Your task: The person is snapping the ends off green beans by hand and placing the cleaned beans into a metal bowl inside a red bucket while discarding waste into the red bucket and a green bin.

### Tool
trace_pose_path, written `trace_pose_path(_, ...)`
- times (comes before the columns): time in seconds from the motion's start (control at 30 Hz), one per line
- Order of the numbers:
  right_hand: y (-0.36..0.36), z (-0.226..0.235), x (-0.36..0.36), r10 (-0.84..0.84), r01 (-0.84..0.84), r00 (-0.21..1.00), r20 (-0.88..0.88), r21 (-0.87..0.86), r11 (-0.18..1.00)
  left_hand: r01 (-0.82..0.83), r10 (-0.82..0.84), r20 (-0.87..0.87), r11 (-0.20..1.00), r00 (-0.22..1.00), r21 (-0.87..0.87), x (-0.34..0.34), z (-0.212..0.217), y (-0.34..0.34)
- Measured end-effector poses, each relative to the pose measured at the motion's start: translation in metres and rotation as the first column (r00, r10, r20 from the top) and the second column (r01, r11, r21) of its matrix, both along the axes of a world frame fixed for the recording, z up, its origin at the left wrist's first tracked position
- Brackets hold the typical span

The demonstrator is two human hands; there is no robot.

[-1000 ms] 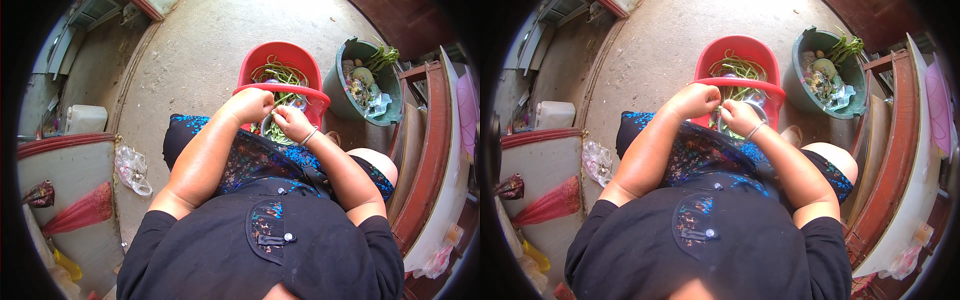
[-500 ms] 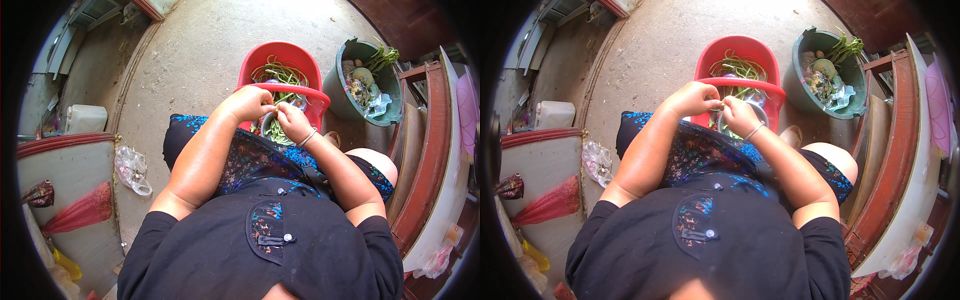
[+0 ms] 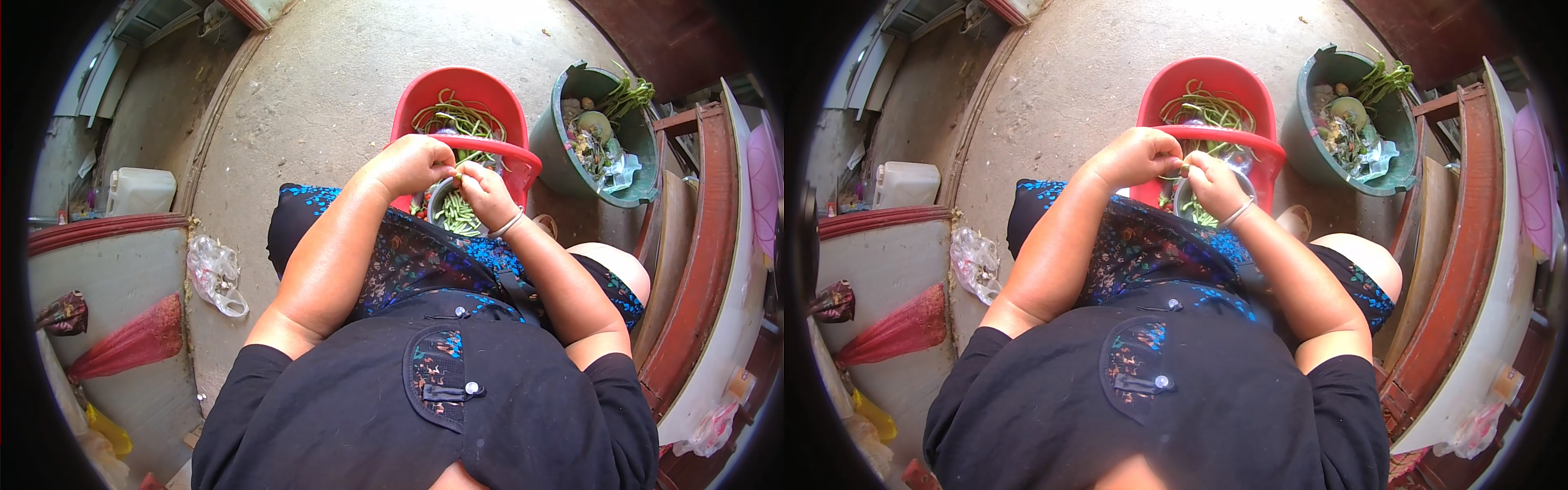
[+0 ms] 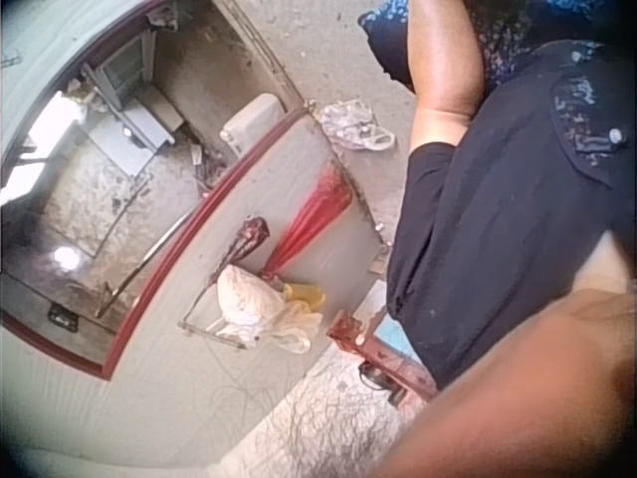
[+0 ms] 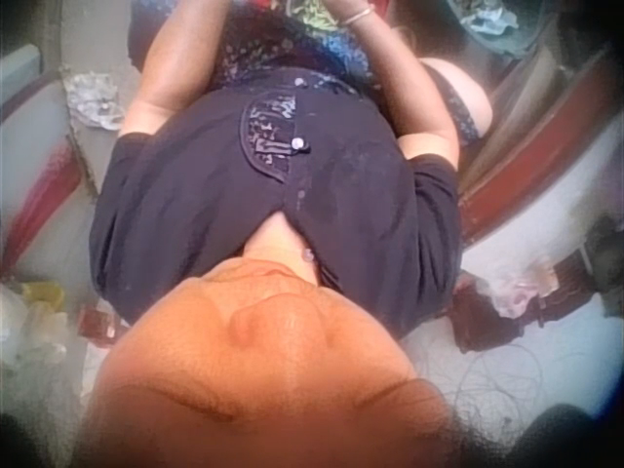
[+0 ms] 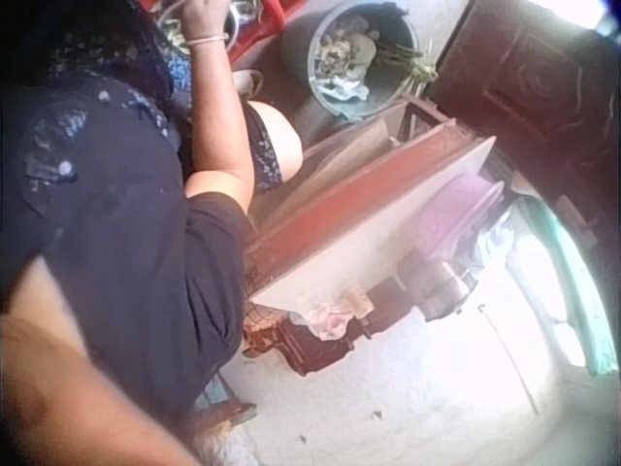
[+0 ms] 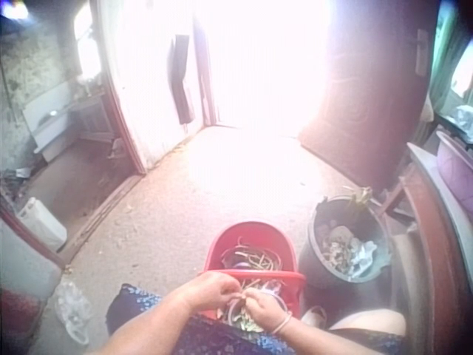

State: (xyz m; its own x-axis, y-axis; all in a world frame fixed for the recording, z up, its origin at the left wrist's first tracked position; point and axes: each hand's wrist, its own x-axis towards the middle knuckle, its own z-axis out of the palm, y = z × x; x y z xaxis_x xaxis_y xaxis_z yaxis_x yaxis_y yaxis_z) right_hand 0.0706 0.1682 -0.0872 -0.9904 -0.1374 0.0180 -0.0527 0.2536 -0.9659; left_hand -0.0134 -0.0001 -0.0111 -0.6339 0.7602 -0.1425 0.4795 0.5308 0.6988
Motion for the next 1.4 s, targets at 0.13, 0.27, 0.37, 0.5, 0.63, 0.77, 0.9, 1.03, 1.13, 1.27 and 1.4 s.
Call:
trace_pose_path(0.13,0.002,0.000,0.001,0.032,0.008,0.988,0.149,-0.262,0.965,0.020,-0.015,-0.079,0.998,0.997,0.066,0.001,-0.001,0.002)
trace_pose_path(0.27,0.004,0.004,0.001,0.093,0.062,0.954,0.284,-0.492,0.869,0.036,-0.021,-0.126,0.992,0.992,0.119,0.001,-0.003,0.001)
trace_pose_path(0.37,0.008,0.002,0.001,0.122,0.095,0.939,0.320,-0.586,0.805,0.065,-0.029,-0.186,0.979,0.982,0.191,0.001,-0.005,0.002)
trace_pose_path(0.5,0.008,0.023,-0.001,0.133,0.078,0.941,0.312,-0.581,0.810,-0.053,0.062,-0.042,0.980,0.997,0.192,0.002,-0.002,-0.001)
trace_pose_path(0.63,0.010,0.022,-0.002,0.133,0.085,0.939,0.318,-0.588,0.804,0.030,0.028,-0.205,0.961,0.978,0.276,-0.003,-0.011,-0.003)
trace_pose_path(0.77,0.011,0.021,-0.003,0.170,0.115,0.930,0.327,-0.696,0.709,0.033,0.020,-0.201,0.966,0.979,0.255,-0.002,-0.011,-0.003)
trace_pose_path(0.9,0.012,0.018,-0.004,0.154,0.126,0.926,0.346,-0.666,0.736,-0.014,0.022,-0.093,0.997,0.995,0.082,0.003,-0.005,0.001)
trace_pose_path(1.03,0.017,0.023,-0.007,0.142,0.115,0.919,0.368,-0.594,0.796,-0.027,0.027,-0.087,1.000,0.996,0.002,0.003,-0.006,0.004)
trace_pose_path(1.13,0.029,0.034,-0.009,0.243,-0.158,0.880,0.407,-0.230,0.960,-0.072,0.072,0.000,0.997,0.997,0.001,0.003,-0.003,0.004)
trace_pose_path(1.27,0.057,0.052,-0.013,0.132,-0.143,0.896,0.424,-0.005,0.990,-0.036,0.039,0.054,0.998,0.998,-0.056,0.003,-0.005,0.000)
trace_pose_path(1.4,0.120,0.071,-0.021,-0.162,0.095,0.958,0.237,0.271,0.958,0.079,-0.072,0.063,0.988,0.995,-0.129,0.012,0.004,0.005)
